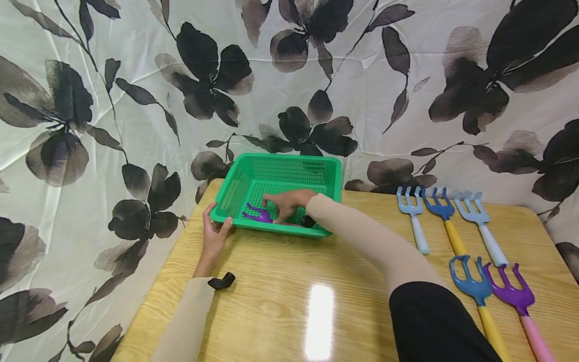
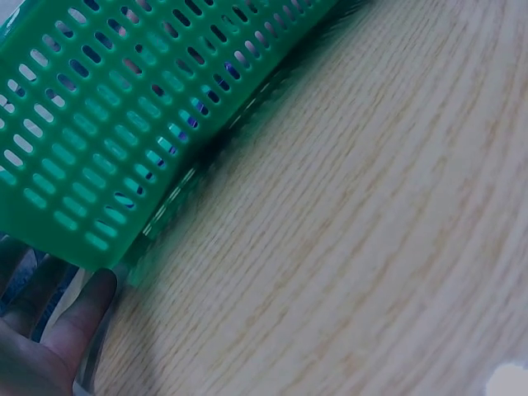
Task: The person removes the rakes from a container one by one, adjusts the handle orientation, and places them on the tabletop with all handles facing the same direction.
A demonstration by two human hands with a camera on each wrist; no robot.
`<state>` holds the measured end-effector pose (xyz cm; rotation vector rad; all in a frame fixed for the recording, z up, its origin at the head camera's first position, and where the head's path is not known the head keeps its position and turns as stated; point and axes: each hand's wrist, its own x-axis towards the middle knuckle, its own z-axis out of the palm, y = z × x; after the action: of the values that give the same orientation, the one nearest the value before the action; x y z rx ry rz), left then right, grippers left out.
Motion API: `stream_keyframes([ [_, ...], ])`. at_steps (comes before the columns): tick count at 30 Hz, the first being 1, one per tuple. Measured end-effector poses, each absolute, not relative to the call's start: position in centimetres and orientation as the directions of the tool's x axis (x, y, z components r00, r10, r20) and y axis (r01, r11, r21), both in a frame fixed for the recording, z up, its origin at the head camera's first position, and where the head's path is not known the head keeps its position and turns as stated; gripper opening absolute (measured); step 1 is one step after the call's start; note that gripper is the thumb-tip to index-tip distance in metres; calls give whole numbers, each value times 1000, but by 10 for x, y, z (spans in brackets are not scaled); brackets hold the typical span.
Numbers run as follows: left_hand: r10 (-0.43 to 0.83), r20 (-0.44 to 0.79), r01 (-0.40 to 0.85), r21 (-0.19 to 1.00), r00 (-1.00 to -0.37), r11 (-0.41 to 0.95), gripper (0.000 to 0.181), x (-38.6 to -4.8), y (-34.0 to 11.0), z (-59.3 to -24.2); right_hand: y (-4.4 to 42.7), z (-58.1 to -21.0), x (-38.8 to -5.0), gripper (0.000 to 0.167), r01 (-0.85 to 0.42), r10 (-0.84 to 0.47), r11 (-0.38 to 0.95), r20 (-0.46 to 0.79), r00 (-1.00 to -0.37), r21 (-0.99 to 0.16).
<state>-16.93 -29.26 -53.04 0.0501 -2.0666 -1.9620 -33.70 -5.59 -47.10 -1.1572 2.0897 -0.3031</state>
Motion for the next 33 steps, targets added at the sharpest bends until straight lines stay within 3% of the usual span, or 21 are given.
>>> stream_keyframes([
  [9, -213, 193, 180, 981, -958, 79, 73, -170, -291, -527, -50, -480, -337, 53, -622, -800, 589, -483, -356, -516],
  [23, -208, 201, 187, 978, -957, 89, 73, -170, -292, -525, -44, -483, -347, 22, -585, -792, 609, -452, -410, -536],
  [33, -213, 188, 174, 981, -959, 82, 73, -169, -292, -529, -44, -487, -349, 19, -604, -814, 580, -409, -411, -547],
])
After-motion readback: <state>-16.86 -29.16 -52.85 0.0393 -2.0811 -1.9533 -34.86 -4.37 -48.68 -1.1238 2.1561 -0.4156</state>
